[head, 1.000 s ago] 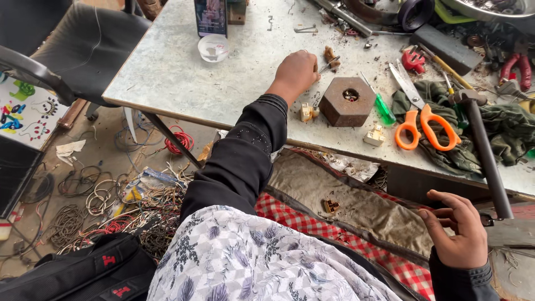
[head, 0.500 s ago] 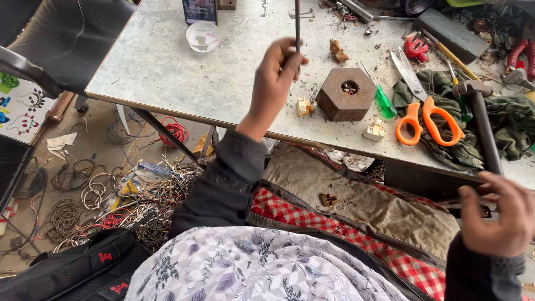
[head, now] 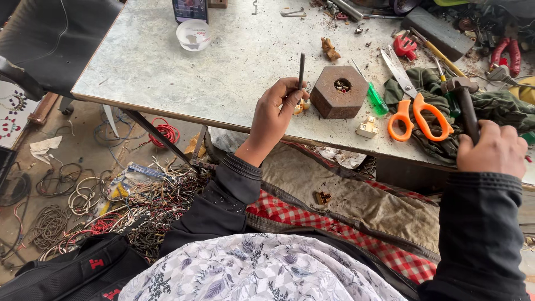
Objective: The person uses orange-handled scissors to cut and trim wires on a small white electrical component. They then use a hammer and a metal rod to tap and adjust the component. The person handles the component with both hands, inspecting and manipulating it throughout the process.
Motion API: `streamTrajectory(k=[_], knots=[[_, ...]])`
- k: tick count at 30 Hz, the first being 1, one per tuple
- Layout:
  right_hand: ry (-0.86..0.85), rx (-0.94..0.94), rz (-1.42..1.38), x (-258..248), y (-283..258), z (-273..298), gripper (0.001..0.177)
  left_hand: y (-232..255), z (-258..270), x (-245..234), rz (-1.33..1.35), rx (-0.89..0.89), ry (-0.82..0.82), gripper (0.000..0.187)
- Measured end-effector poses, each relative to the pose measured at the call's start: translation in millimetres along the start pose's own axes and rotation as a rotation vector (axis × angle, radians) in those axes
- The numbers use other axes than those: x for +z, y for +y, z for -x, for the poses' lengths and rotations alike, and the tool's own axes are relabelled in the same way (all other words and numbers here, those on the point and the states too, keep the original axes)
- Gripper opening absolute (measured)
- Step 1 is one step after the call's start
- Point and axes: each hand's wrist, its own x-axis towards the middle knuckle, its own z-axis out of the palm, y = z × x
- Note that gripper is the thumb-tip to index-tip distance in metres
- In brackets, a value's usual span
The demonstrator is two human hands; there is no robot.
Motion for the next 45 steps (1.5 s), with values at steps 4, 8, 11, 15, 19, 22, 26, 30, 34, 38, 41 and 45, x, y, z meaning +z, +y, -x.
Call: streamTrajectory(k=[4,8,11,15,19,22,26,30,34,38,41,45], knots=[[-0.063,0.002,-0.001,22.8,12.3,-13.6,0.029,1.2,1.8,0.1,-0.035,-0.014,0.003,0.015],[-0.007,-0.022,-0.159,44.4,36.3,-16.1,0.023,3.8,1.8,0.1,-0.171,0.008,0.014,0.014],[0.054,-0.006,-0.371,47.1,51.3,-13.4,0.020,5.3,3.4,-0.1,-0.210,0.042,0.012,0.014],[0.100,0.221,-1.174,23.1,46.7,-10.3,0.020,7.0,3.6,-0.3,-0.272,0.064,0.023,0.013],[0.052,0.280,-1.656,-26.5,15.0,-0.2,0.045,6.3,5.6,-0.5,-0.269,0.065,0.025,0.013],[-0.014,0.284,-1.599,-65.1,-22.4,7.6,0.042,6.0,7.2,-0.6,-0.299,0.069,0.026,0.013],[-0.151,-0.009,-1.282,-102.8,-78.7,13.3,0.056,4.3,6.3,-0.7,-0.314,0.075,0.010,0.014],[-0.295,-0.216,-1.261,-127.4,-128.1,18.3,0.068,2.5,5.9,0.1,-0.300,0.088,0.015,0.016],[-0.076,-0.297,-1.390,-177.0,-152.3,11.4,0.059,2.2,6.3,0.0,-0.284,0.071,0.016,0.017],[0.201,-0.428,-1.258,-207.2,-199.2,-21.0,0.054,-0.6,6.8,-1.0,-0.302,0.111,0.028,0.015],[-0.649,0.652,-2.381,-201.5,-224.8,-35.9,0.061,2.5,6.3,0.6,-0.333,0.173,0.086,0.016],[-0.114,-0.467,-0.970,-193.1,-196.4,-26.9,0.063,15.7,0.7,-0.3,-0.318,0.144,0.079,0.015]])
